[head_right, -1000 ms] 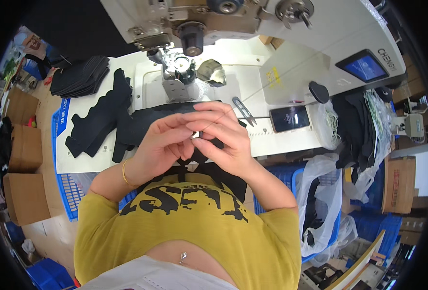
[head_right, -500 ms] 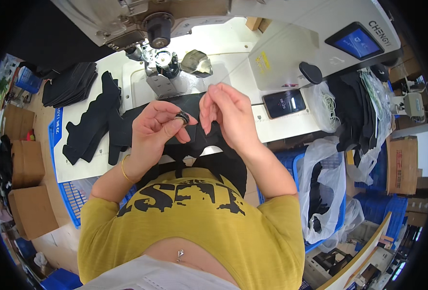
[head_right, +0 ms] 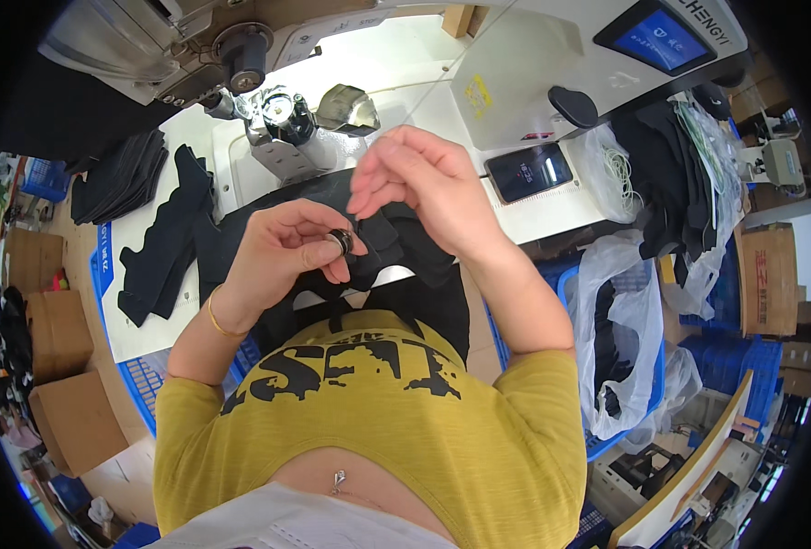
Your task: The person sews black fabric pieces together using an industrial sewing machine.
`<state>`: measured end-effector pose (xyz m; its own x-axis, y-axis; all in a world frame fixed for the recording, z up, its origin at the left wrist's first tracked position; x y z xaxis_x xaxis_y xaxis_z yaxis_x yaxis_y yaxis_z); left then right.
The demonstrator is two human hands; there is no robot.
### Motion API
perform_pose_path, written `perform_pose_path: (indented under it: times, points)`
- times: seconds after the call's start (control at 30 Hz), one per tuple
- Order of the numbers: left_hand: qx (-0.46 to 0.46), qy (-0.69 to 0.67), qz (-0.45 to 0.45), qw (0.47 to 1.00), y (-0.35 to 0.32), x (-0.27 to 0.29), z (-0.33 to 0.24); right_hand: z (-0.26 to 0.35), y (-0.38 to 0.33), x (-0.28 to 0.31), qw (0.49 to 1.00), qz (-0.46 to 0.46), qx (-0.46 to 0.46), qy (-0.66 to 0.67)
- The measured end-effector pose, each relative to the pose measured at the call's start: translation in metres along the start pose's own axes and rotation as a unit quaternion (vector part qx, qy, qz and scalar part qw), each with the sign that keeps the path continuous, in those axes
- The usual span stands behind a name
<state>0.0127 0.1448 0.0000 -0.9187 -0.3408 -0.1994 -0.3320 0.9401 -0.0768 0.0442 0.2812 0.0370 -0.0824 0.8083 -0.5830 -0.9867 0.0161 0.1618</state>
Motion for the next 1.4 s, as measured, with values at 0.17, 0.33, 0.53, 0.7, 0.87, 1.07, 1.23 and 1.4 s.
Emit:
perform_pose_path:
  times: [0.17,0.33,0.53,0.7,0.87,1.07,1.23,1.4]
  points:
    - [-0.353,0.668,0.039,0.654,-0.034,-0.043,-0.05,0.004,-0.01,0.018,0.99,-0.021,-0.031,-0.134]
    - [-0.463,0.736,-0.029,0.493,-0.053,-0.051,-0.04,-0.029,-0.017,0.135,0.788,-0.206,-0.256,-0.521]
    - [-0.408,0.785,-0.009,0.466,-0.051,-0.042,-0.029,-0.04,0.036,0.12,0.671,-0.073,-0.105,-0.73]
    - [-0.425,0.788,-0.063,0.442,-0.049,-0.033,-0.032,-0.047,0.043,0.112,0.613,-0.128,-0.122,-0.77]
    - [-0.42,0.798,-0.067,0.428,-0.046,-0.033,-0.03,-0.05,0.057,0.131,0.595,-0.168,-0.106,-0.779]
    - [-0.423,0.798,-0.089,0.419,-0.049,-0.023,-0.032,-0.025,0.052,0.156,0.589,-0.197,-0.056,-0.782]
    - [-0.421,0.796,-0.113,0.42,-0.055,-0.016,-0.034,0.011,0.012,0.108,0.949,-0.17,0.052,-0.259]
    - [-0.428,0.793,-0.108,0.42,-0.056,-0.013,-0.032,-0.028,-0.043,0.047,0.949,-0.13,-0.225,-0.176]
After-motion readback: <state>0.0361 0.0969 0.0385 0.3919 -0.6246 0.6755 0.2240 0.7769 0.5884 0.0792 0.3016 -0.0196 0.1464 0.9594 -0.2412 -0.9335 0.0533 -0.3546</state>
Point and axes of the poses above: each hand's wrist, its own y-axis towards the middle knuckle, its own x-axis out of the back of the hand, z = x × y, the point moved 8 cm from there along y, towards the middle knuckle, and after that the axes turned 13 degrees about y, right-handed, at the moved point
